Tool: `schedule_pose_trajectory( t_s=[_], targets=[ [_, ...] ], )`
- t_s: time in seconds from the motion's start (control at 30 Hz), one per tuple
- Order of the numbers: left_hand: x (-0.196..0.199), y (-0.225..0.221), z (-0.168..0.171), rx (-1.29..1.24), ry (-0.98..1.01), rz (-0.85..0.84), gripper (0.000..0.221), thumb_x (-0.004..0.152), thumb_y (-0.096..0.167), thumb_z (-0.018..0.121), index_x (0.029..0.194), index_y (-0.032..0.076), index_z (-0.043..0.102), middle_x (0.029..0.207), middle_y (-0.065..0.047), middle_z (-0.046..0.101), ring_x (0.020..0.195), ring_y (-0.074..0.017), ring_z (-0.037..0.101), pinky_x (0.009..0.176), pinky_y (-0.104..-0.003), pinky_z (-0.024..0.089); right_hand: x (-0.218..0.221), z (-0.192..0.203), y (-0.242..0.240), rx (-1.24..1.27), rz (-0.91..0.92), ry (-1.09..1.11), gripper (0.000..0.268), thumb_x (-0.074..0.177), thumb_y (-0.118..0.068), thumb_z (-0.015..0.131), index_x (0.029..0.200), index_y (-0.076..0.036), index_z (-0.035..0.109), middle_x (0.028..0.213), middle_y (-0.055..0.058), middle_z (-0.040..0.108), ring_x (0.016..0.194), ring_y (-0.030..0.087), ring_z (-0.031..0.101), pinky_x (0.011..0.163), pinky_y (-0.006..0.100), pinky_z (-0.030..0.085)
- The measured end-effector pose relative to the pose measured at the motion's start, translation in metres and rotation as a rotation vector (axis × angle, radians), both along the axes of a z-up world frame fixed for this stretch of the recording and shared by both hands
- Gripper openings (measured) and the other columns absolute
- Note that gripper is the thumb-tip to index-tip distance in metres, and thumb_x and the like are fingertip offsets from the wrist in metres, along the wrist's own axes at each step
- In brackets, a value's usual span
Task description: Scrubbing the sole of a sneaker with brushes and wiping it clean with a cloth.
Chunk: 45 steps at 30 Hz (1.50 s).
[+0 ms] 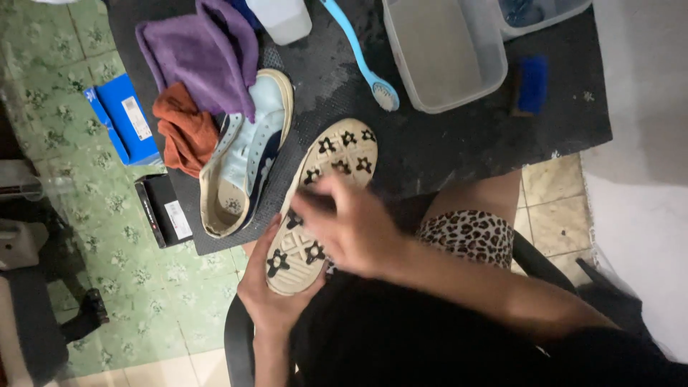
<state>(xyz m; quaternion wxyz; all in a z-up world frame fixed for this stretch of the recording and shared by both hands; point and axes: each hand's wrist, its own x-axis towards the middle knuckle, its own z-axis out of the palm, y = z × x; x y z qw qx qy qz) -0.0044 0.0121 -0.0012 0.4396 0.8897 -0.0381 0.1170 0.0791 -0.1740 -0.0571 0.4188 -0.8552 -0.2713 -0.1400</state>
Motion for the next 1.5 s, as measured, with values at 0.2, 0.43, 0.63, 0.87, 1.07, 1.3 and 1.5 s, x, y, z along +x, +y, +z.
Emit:
schedule_pose_trajectory(
  t_s=[0.2,0.43,0.63,0.87,1.07,1.3,1.5],
  targets=[
    [-0.001,0.000,0.000,-0.054,-0.008,-0.018,0.082,0.071,0.016,0.093,0.139,-0.003,0.051,0.142,-0.023,0.062,0.131,-0.0321,0.064,0.114,-0.039,0.054,0.043,0.083,-0.001,0.256,-0.263,0.946,0.066,0.095,-0.062,0.036,0.110,-0.002,0.059,0.057,-0.008,0.055,0.035,0.005,0.041,0.028,0.019,0.031],
    [0.006,0.011,0.001,-0.095,-0.059,-0.156,0.086,0.072,0.014,0.093,0.142,-0.007,0.047,0.143,-0.028,0.058,0.136,-0.0406,0.059,0.117,-0.053,0.054,0.082,0.045,-0.041,-0.107,-0.432,0.795,0.031,0.103,-0.023,0.063,0.125,-0.006,0.048,0.075,-0.003,0.059,0.053,0.008,0.052,0.039,0.020,0.042],
    [0.011,0.023,0.009,-0.038,0.043,-0.211,0.081,0.076,0.016,0.091,0.143,0.000,0.048,0.152,-0.024,0.051,0.144,-0.0415,0.052,0.123,-0.055,0.047,0.043,0.046,-0.105,1.168,0.104,1.060,0.076,0.104,-0.024,0.054,0.167,-0.010,0.015,0.144,0.009,0.054,0.086,0.016,0.068,0.074,0.027,0.061],
    [0.011,0.024,0.002,-0.068,0.052,-0.147,0.079,0.076,0.014,0.089,0.142,-0.002,0.049,0.149,-0.025,0.055,0.142,-0.0368,0.055,0.125,-0.048,0.046,0.005,0.024,-0.104,1.611,0.235,1.306,0.056,0.100,-0.017,0.059,0.154,-0.014,0.044,0.138,0.016,0.057,0.092,0.025,0.064,0.071,0.031,0.053],
    [0.015,0.026,0.005,-0.069,0.050,-0.168,0.083,0.075,0.013,0.091,0.143,0.000,0.046,0.148,-0.026,0.055,0.141,-0.0378,0.057,0.123,-0.049,0.048,-0.012,0.026,-0.098,1.449,0.462,1.184,0.112,0.079,0.014,0.063,0.165,-0.008,-0.005,0.168,0.020,0.017,0.137,0.038,0.045,0.117,0.058,0.039],
    [0.012,0.022,0.007,-0.056,0.071,-0.134,0.082,0.074,0.016,0.091,0.143,0.000,0.048,0.148,-0.024,0.056,0.140,-0.0366,0.057,0.123,-0.048,0.047,-0.012,0.034,-0.057,0.334,-0.057,0.596,0.075,0.085,-0.027,0.078,0.151,-0.022,0.042,0.154,0.021,0.035,0.130,0.034,0.056,0.082,0.029,0.071],
    [0.012,0.024,0.009,-0.039,0.093,-0.126,0.082,0.073,0.014,0.091,0.143,0.000,0.050,0.147,-0.023,0.057,0.140,-0.0354,0.058,0.122,-0.047,0.048,-0.018,0.004,-0.024,0.115,0.050,0.347,0.088,0.085,-0.033,0.090,0.155,-0.027,0.037,0.151,0.024,0.023,0.136,0.042,0.047,0.110,0.050,0.058]
  ],
)
